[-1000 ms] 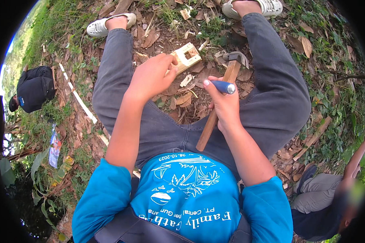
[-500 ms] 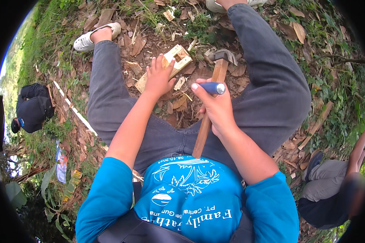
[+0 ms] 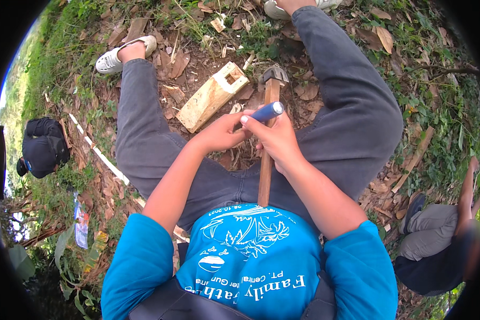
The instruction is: The person sits on the ground and uses a hammer and chisel to carve a rectangular hole into a small block of wood. They repeatedly strike the chisel to remove wood chips and periodically clear the debris from the hole.
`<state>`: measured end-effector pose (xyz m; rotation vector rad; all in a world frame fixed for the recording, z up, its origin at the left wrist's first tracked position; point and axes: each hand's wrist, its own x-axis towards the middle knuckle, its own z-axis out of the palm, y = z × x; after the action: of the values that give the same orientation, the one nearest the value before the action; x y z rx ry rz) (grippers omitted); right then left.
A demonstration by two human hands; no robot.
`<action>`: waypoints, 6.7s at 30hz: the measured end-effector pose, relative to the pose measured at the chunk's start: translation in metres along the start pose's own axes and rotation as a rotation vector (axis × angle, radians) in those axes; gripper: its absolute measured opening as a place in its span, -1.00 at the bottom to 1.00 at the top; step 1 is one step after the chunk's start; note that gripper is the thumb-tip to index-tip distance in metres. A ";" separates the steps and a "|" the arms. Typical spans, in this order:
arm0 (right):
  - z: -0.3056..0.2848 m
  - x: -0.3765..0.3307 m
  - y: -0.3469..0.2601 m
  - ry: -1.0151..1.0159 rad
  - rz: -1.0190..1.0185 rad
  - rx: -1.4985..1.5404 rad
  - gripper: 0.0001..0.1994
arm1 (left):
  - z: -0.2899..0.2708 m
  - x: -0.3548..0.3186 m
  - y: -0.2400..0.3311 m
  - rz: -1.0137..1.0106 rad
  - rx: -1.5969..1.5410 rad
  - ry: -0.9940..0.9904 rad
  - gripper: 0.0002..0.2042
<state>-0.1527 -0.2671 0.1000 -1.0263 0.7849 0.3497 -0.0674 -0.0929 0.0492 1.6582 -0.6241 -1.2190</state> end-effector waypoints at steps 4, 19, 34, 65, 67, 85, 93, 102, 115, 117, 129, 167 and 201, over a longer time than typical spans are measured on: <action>-0.003 0.014 0.011 0.069 -0.059 -0.109 -0.54 | -0.005 -0.022 0.024 -0.422 0.173 0.268 -0.79; -0.036 0.064 0.063 0.309 -0.575 -0.656 -0.58 | -0.043 -0.047 -0.003 0.141 0.867 0.697 -0.90; 0.017 0.035 0.057 -0.172 -0.090 -0.704 -0.51 | -0.044 -0.022 -0.050 0.195 0.833 0.746 -0.33; 0.031 0.047 0.014 -0.207 -0.042 -1.306 -0.53 | -0.005 0.008 -0.139 -0.681 0.597 1.185 -0.50; 0.035 0.045 0.005 -0.242 0.032 -1.340 -0.54 | -0.007 0.008 -0.142 -0.682 0.579 1.163 -0.51; 0.085 0.041 -0.001 -0.328 0.049 -1.459 -0.43 | -0.003 -0.003 -0.152 -0.235 0.469 1.250 -0.16; 0.072 0.031 -0.025 -0.189 0.227 -1.278 -0.45 | -0.004 0.004 -0.145 -0.471 0.524 1.218 -0.66; 0.083 0.051 -0.021 -0.187 0.009 -1.529 -0.46 | -0.006 0.010 -0.142 -0.543 0.513 1.226 -0.73; 0.104 0.063 -0.033 -0.222 0.057 -1.660 -0.46 | -0.008 0.010 -0.138 -0.564 0.502 1.217 -0.72; 0.106 0.064 -0.033 -0.224 0.071 -1.685 -0.47 | -0.007 0.009 -0.138 -0.554 0.509 1.226 -0.72; 0.113 0.065 -0.019 -0.214 0.018 -1.745 -0.56 | -0.006 0.014 -0.141 -0.598 0.546 1.197 -0.73; 0.045 0.050 0.066 0.042 -0.143 -1.181 -0.42 | -0.026 0.002 -0.142 -0.566 0.320 0.782 -0.17; 0.056 0.120 -0.054 -0.390 -0.066 -1.258 -0.62 | -0.030 0.016 -0.118 -0.501 0.165 1.232 -0.03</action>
<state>-0.0150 -0.2567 0.0629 -2.0529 0.0906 1.0129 -0.0490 -0.0450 -0.0623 2.3609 0.4939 -0.2442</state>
